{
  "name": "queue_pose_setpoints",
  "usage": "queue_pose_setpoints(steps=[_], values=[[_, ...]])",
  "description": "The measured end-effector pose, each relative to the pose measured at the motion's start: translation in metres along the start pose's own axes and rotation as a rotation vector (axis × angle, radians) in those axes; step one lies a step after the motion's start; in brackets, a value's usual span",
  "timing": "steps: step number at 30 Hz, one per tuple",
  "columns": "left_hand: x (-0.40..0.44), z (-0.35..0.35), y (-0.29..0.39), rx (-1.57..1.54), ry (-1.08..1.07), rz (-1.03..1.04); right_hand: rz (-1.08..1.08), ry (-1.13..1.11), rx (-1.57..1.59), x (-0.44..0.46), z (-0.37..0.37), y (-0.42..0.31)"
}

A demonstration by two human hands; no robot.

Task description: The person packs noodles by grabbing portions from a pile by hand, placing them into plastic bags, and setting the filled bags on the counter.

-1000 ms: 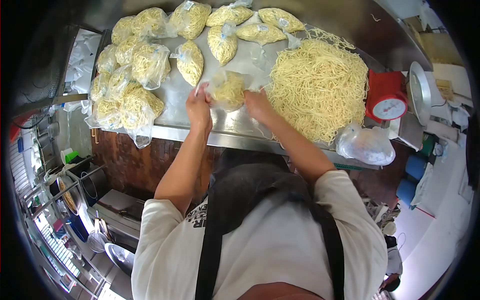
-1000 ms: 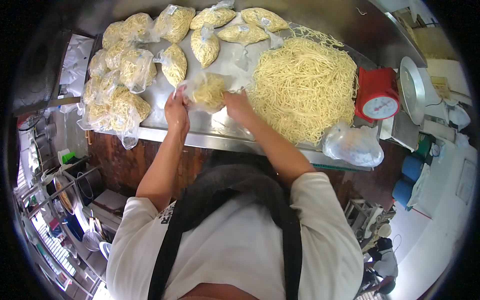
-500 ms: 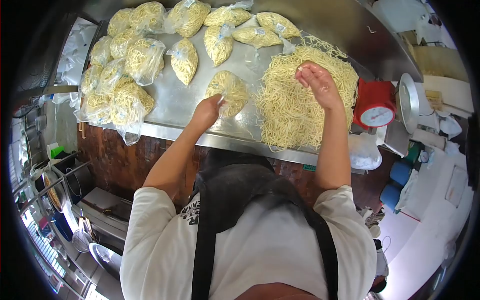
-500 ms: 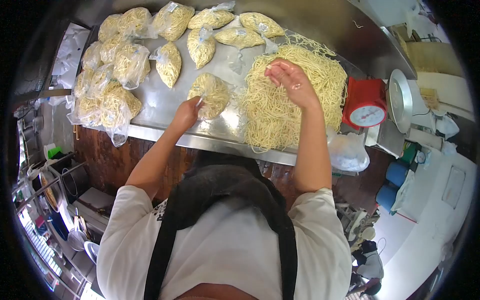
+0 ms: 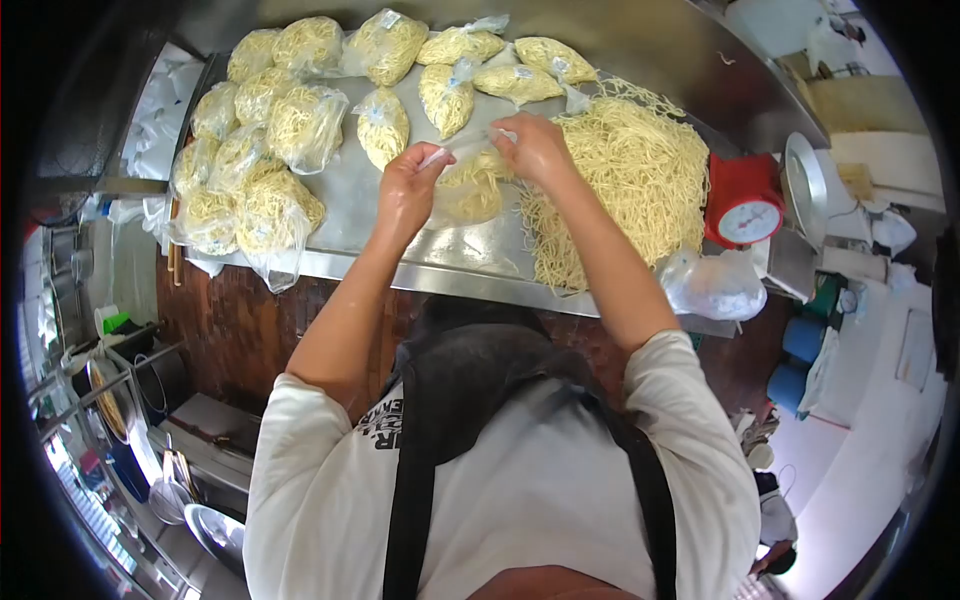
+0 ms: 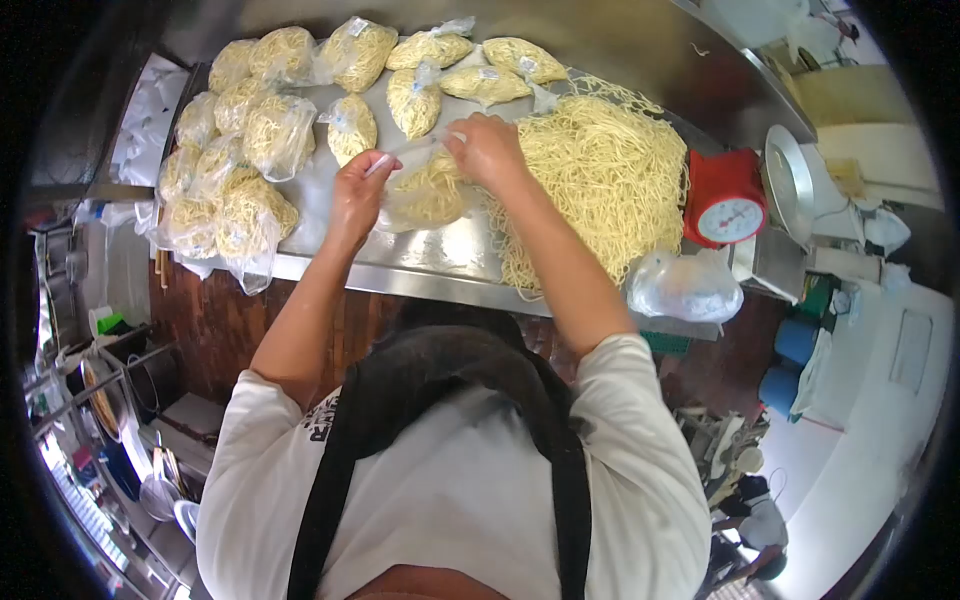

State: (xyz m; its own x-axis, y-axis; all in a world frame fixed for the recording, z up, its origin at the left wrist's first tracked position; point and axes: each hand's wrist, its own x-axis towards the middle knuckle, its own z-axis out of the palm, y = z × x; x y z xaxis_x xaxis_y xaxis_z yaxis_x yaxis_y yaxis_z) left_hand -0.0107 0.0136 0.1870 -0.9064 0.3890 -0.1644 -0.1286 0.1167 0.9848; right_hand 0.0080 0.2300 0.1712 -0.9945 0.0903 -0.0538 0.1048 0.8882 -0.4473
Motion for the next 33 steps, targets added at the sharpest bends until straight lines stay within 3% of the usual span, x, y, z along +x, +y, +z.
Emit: queue_pose_setpoints(steps=[3, 4, 6, 8, 9, 10, 14, 17, 20, 23, 25, 27, 28, 29, 31, 33], values=[[-0.002, -0.003, -0.011, 0.106, -0.075, 0.019, -0.227, 0.103, 0.305, -0.019, 0.014, -0.008], [-0.002, 0.003, -0.019, 0.095, -0.089, 0.028, -0.186, 0.085, 0.455, -0.03, 0.034, -0.016], [-0.011, 0.014, -0.011, 0.059, -0.16, 0.08, -0.1, 0.157, 0.308, -0.037, 0.06, -0.02], [-0.029, 0.009, 0.015, 0.269, -0.216, 0.091, 0.058, 0.198, 0.254, -0.048, 0.078, -0.007], [-0.031, 0.007, 0.022, 0.377, -0.241, 0.108, 0.132, 0.139, 0.218, -0.054, 0.071, 0.003], [-0.029, -0.001, 0.013, 0.34, -0.231, 0.281, 0.206, 0.079, 0.181, -0.062, 0.06, 0.014], [-0.011, -0.029, -0.042, 0.781, -0.187, 0.178, 0.336, -0.132, 0.014, -0.098, 0.022, 0.043], [-0.001, -0.016, -0.043, 0.89, -0.171, 0.278, 0.375, 0.027, -0.006, -0.126, -0.007, 0.041], [0.016, 0.014, 0.003, 0.751, -0.134, 0.467, 0.452, 0.034, 0.32, -0.146, -0.051, 0.049], [0.022, 0.076, 0.092, 0.414, -0.267, 0.288, 0.491, 0.216, 0.513, -0.168, -0.135, 0.077], [0.031, 0.126, 0.148, 0.26, -0.385, 0.402, 0.53, 0.435, 0.67, -0.193, -0.23, 0.079], [0.027, 0.186, 0.215, 0.274, -0.478, 0.466, 0.31, 0.834, 0.835, -0.222, -0.305, 0.068], [0.024, 0.217, 0.243, 0.251, -0.488, 0.551, 0.1, 0.924, 0.846, -0.236, -0.331, 0.081], [0.021, 0.246, 0.268, 0.228, -0.489, 0.635, -0.122, 1.0, 0.849, -0.247, -0.356, 0.092], [0.005, 0.303, 0.306, 0.111, -0.446, 0.632, -0.186, 1.217, 0.629, -0.274, -0.366, 0.055], [0.0, 0.35, 0.321, 0.144, -0.412, 0.678, -0.183, 1.264, 0.378, -0.309, -0.362, 0.061]])
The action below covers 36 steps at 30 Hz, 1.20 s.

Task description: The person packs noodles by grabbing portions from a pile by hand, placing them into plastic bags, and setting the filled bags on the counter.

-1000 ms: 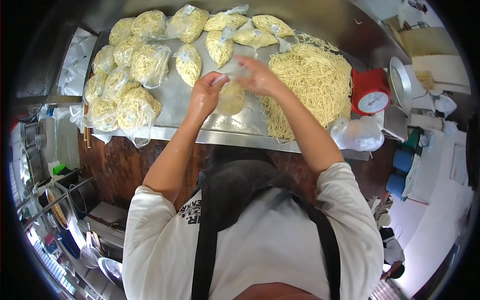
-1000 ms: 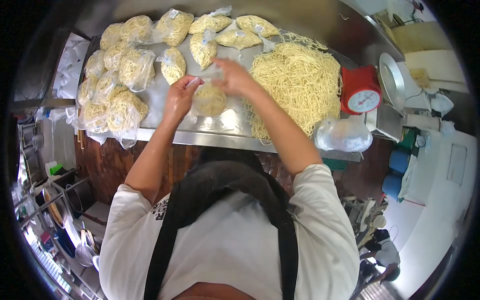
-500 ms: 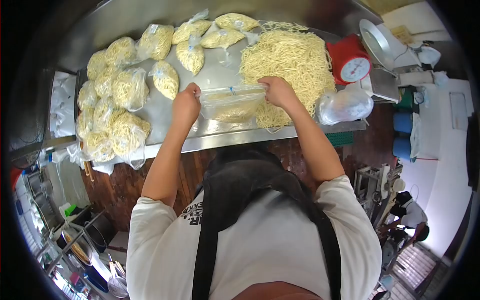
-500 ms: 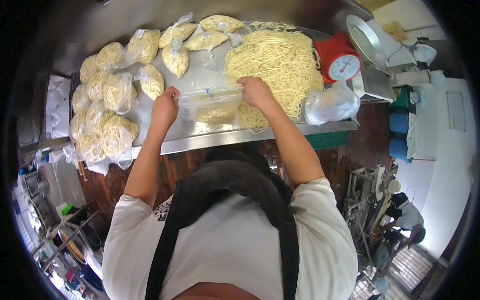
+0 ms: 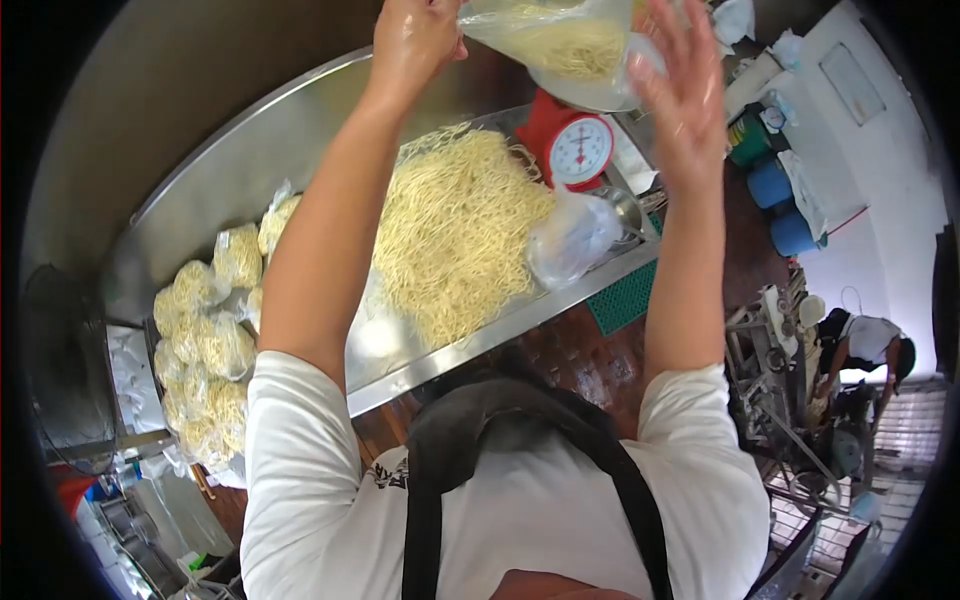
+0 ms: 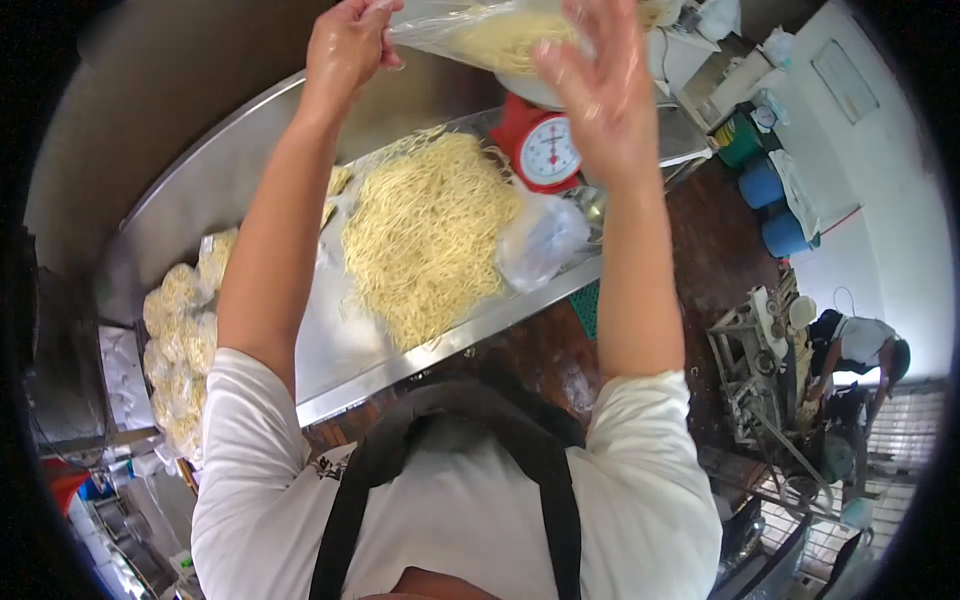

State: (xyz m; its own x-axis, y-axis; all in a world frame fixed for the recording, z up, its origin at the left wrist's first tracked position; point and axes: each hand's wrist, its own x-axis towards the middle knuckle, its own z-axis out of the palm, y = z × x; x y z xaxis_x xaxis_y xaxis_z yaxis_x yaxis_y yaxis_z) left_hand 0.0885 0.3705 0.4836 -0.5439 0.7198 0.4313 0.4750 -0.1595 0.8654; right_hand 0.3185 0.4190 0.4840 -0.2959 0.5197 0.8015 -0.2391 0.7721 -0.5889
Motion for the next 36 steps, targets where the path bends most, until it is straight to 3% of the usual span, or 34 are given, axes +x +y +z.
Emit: queue_pose_setpoints(steps=[3, 4, 7, 10, 13, 16, 17, 20, 21, 24, 29, 33, 36], values=[[0.023, 0.074, -0.049, 0.001, 0.028, 0.097, 0.222, -0.011, -0.056, -0.072, -0.045, 0.052], [0.022, 0.096, -0.065, -0.028, 0.021, 0.045, 0.35, -0.057, -0.141, -0.099, -0.058, 0.065], [0.016, 0.149, -0.101, -0.034, 0.013, -0.036, 0.685, -0.211, 0.011, -0.167, -0.091, 0.086], [0.018, 0.171, -0.107, 0.054, 0.022, 0.015, 0.699, -0.394, -0.066, -0.196, -0.127, 0.094], [0.034, 0.172, -0.082, 0.005, -0.016, -0.002, 0.775, -0.406, -0.031, -0.199, -0.151, 0.098], [0.052, 0.178, -0.071, 0.209, -0.065, -0.044, 0.761, -0.405, -0.01, -0.194, -0.166, 0.103], [0.061, 0.181, -0.077, 0.501, -0.051, 0.116, 0.745, -0.399, -0.008, -0.192, -0.169, 0.104], [0.063, 0.191, -0.064, 0.876, 0.058, 0.5, 0.706, -0.404, 0.011, -0.191, -0.174, 0.108], [0.067, 0.193, -0.06, 0.848, 0.042, 0.555, 0.719, -0.401, 0.026, -0.193, -0.174, 0.108], [0.078, 0.205, -0.052, 0.79, -0.1, 0.338, 0.75, -0.408, 0.05, -0.198, -0.175, 0.108], [0.075, 0.223, -0.058, 0.836, -0.212, 0.236, 0.74, -0.406, 0.045, -0.206, -0.177, 0.102], [0.07, 0.225, -0.08, 0.68, -0.182, 0.324, 0.772, -0.414, 0.048, -0.216, -0.174, 0.098], [0.064, 0.205, -0.087, 0.292, -0.007, 0.317, 0.741, -0.387, -0.001, -0.217, -0.16, 0.097]])
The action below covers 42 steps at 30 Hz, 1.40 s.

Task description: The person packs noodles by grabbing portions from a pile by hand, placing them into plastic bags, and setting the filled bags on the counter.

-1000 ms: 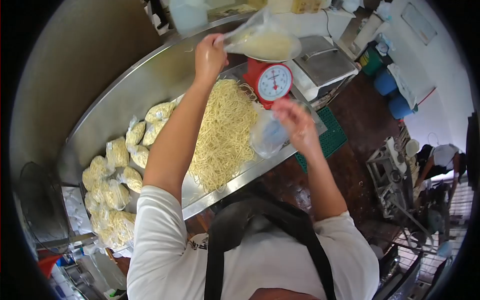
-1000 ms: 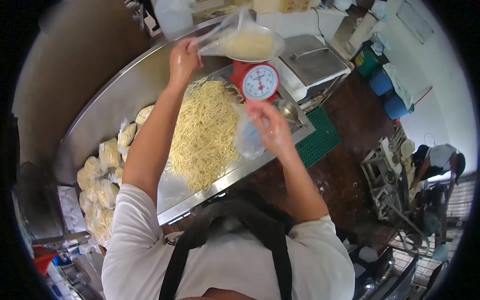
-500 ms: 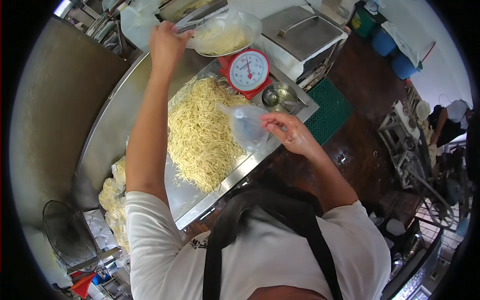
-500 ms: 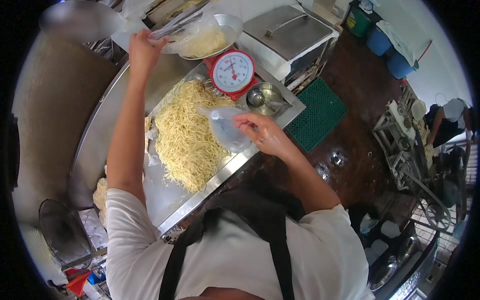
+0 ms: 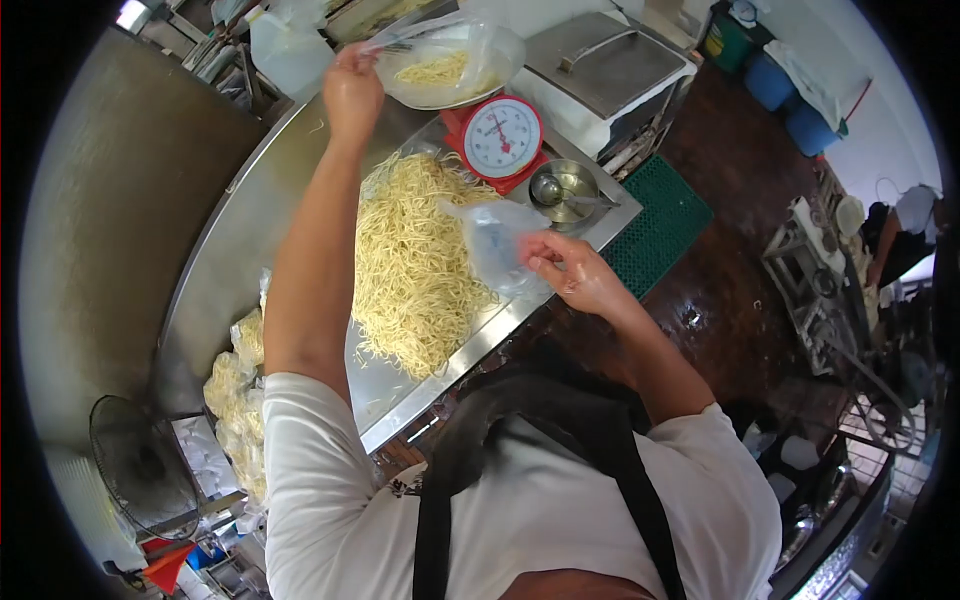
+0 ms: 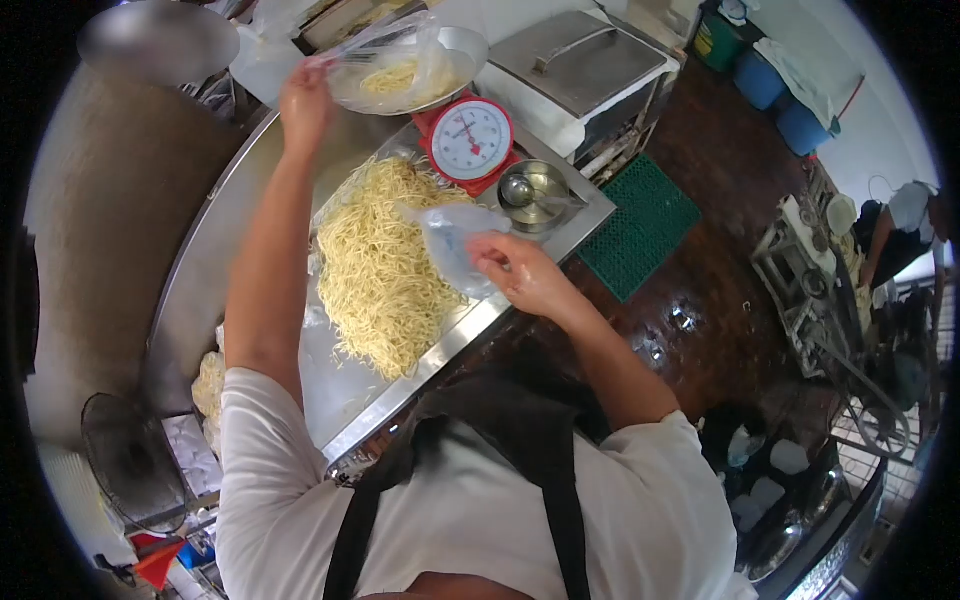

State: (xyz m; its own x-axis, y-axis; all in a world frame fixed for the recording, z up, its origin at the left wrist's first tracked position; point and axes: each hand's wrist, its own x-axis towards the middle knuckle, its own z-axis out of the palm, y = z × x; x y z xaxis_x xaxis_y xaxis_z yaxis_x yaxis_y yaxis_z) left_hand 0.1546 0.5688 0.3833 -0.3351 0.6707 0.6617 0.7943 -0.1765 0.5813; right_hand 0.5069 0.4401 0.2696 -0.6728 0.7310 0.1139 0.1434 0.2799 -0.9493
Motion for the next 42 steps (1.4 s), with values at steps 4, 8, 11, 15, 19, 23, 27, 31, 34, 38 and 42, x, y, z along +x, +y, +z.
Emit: queue_pose_setpoints(steps=[4, 8, 11, 15, 19, 23, 27, 31, 34, 38, 42], values=[[-0.023, -0.077, 0.069, -0.502, 0.154, -0.12, -0.363, 0.294, -0.362, 0.034, 0.017, -0.072], [-0.092, -0.163, 0.105, -0.479, 0.241, -0.189, -0.845, 0.243, -0.667, 0.067, 0.049, -0.166], [-0.15, -0.21, 0.043, -0.44, 0.249, -0.378, -0.837, -0.049, -0.864, 0.098, 0.102, -0.152], [-0.293, -0.258, -0.08, -0.051, 0.146, -0.647, -0.395, -0.839, -0.979, 0.13, 0.186, -0.069], [-0.381, -0.308, -0.089, -0.201, 0.19, -0.926, -0.248, -0.399, 0.0, 0.085, 0.236, -0.048], [-0.432, -0.318, -0.09, -0.312, 0.116, -1.024, -0.356, -0.237, -0.609, 0.04, 0.363, 0.115], [-0.426, -0.33, -0.054, -0.367, -0.166, -0.735, -0.28, -0.473, -0.468, 0.02, 0.427, 0.042], [-0.437, -0.358, -0.078, -0.261, -0.057, -0.641, 0.123, -0.503, -0.266, 0.039, 0.446, -0.006], [-0.497, -0.328, -0.132, -0.17, -0.127, -0.586, -0.03, -0.697, -0.315, 0.042, 0.451, -0.034], [-0.5, -0.294, -0.168, -0.522, -0.067, -0.666, -0.373, -0.665, -0.324, 0.046, 0.441, -0.095], [-0.455, -0.317, -0.162, -0.978, 0.293, -0.98, -0.316, -0.56, -0.575, 0.045, 0.429, -0.075]])
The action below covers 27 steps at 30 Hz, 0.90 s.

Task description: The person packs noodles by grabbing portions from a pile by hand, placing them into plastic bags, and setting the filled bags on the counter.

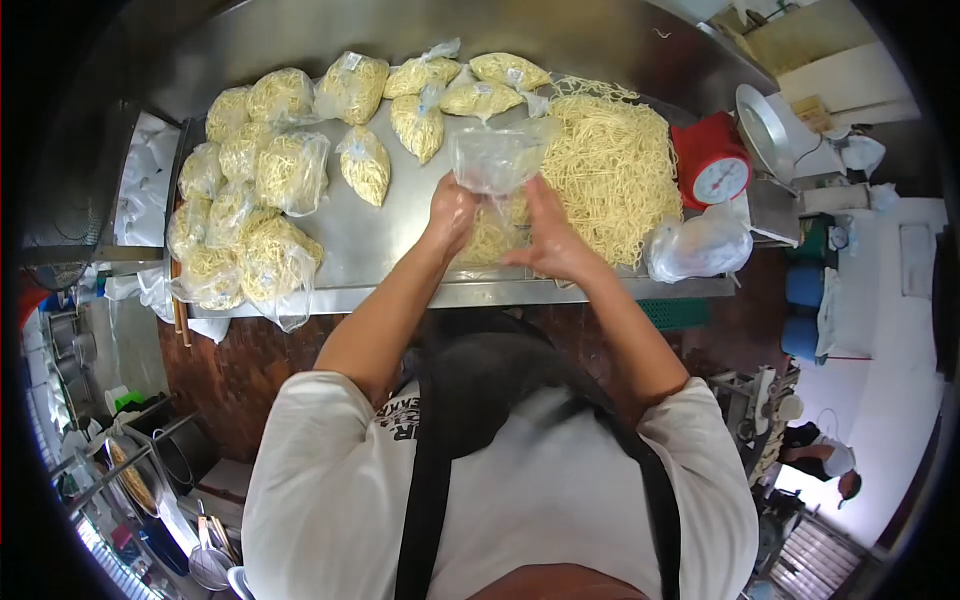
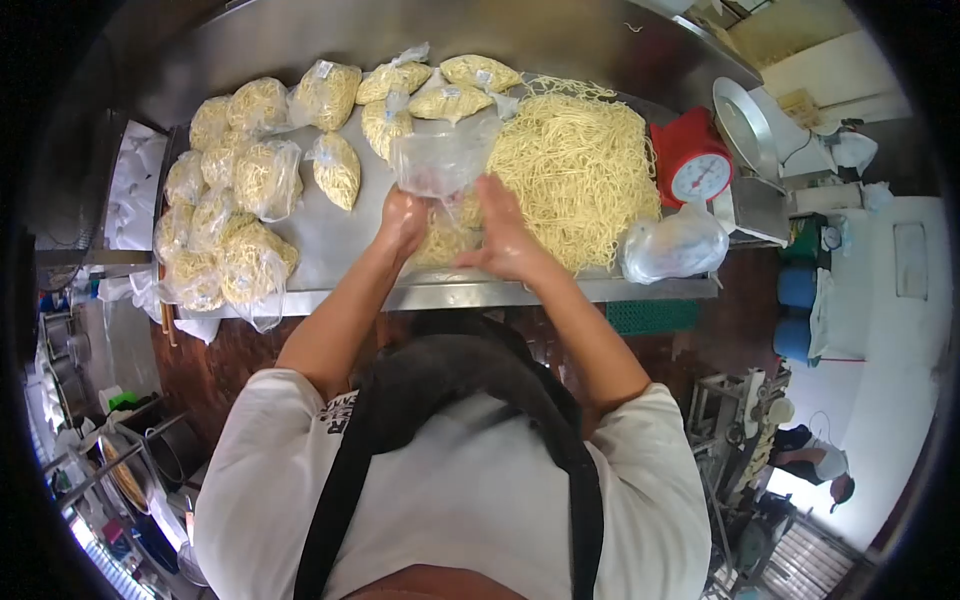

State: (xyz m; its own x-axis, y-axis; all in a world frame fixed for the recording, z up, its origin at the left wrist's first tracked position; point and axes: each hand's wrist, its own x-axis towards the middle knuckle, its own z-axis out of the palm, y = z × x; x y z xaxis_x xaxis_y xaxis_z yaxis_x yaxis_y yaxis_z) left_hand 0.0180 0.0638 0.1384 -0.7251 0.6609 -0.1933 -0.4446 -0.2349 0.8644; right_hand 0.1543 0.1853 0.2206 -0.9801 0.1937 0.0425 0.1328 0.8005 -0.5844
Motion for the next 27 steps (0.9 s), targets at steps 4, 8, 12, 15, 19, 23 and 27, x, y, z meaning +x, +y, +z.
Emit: queue_pose_setpoints(steps=[4, 8, 12, 15, 19, 23, 27], values=[[0.012, 0.037, 0.036, -0.225, 0.099, -0.122, -0.084, 0.138, -0.267, 0.018, 0.028, -0.014], [0.029, 0.042, 0.018, -0.261, 0.19, -0.15, 0.067, 0.215, -0.14, 0.043, 0.051, 0.007], [0.011, 0.045, 0.033, 0.002, 0.204, -0.074, 0.112, 0.122, -0.249, 0.055, 0.068, 0.032], [-0.019, 0.011, 0.003, 0.608, 0.111, 0.465, 0.148, 0.147, -0.162, 0.063, 0.058, 0.041], [-0.055, 0.008, -0.005, 0.97, -0.148, 0.318, -0.012, 0.063, -0.183, 0.049, 0.036, 0.012], [-0.002, -0.037, 0.033, 0.8, -0.44, 0.213, -0.068, -0.006, 0.05, 0.04, -0.002, 0.003], [0.052, -0.08, 0.066, 1.152, 0.081, 0.187, 0.23, -0.066, 0.184, 0.046, -0.02, 0.02]])
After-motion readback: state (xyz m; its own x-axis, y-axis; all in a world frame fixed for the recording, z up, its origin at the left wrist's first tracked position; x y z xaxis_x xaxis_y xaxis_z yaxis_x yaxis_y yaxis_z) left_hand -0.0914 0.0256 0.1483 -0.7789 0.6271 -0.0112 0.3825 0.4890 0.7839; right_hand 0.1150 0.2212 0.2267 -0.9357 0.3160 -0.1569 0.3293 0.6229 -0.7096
